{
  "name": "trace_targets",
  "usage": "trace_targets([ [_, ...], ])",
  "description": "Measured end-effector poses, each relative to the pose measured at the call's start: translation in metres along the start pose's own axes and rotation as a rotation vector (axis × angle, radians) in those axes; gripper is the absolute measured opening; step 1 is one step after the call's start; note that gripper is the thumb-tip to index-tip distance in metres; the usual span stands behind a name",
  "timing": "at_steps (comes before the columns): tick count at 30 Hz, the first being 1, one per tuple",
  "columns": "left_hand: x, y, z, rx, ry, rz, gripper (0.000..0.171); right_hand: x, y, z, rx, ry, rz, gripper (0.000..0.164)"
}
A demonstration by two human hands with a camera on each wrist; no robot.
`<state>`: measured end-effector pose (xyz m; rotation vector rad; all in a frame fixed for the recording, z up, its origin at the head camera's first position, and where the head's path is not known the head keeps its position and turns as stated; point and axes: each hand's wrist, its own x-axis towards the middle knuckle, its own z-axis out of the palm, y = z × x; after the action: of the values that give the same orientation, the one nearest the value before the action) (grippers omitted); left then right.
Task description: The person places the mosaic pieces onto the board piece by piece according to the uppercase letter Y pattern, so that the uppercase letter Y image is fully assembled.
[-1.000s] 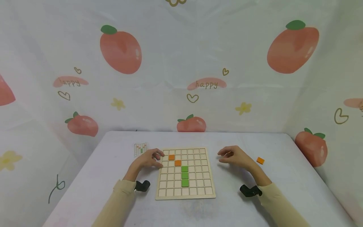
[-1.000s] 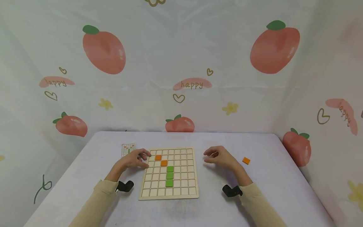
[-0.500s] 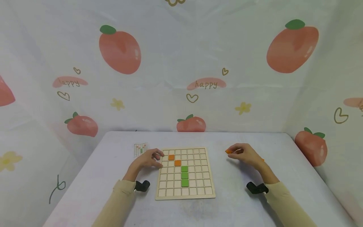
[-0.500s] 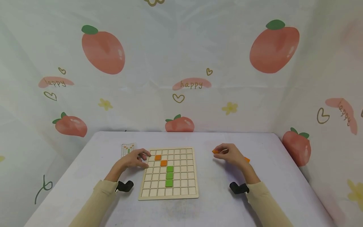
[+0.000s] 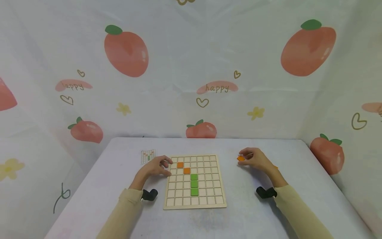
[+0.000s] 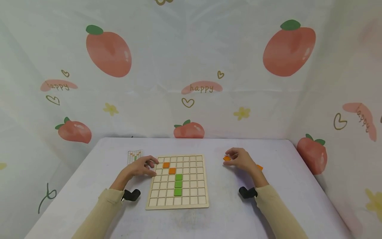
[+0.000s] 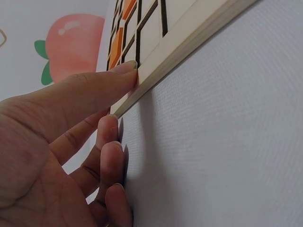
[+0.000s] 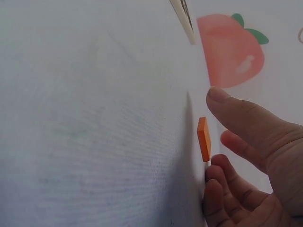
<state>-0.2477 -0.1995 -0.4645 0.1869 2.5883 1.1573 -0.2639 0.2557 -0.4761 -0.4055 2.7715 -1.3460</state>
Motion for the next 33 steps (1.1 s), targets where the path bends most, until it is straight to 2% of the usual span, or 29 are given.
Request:
trace_targets([
  [11,-0.0007,0.0004,-0.0008,-0.002,0.000,0.013,0.045,0.0074,0.0014,0.0009,-0.021,-0.013,-0.025,0.035],
  [21,0.0000,0.0004,0.0003,-0.010,0.003,-0.012,0.045,0.0085,0.0038,0.0005,-0.031,-0.011,-0.043,0.027],
  [33,-0.0014,0.0000,-0.0002,-0.001,-0.001,0.012,0.045,0.0106,0.0065,0.0003,0.015,-0.039,-0.090,0.025],
])
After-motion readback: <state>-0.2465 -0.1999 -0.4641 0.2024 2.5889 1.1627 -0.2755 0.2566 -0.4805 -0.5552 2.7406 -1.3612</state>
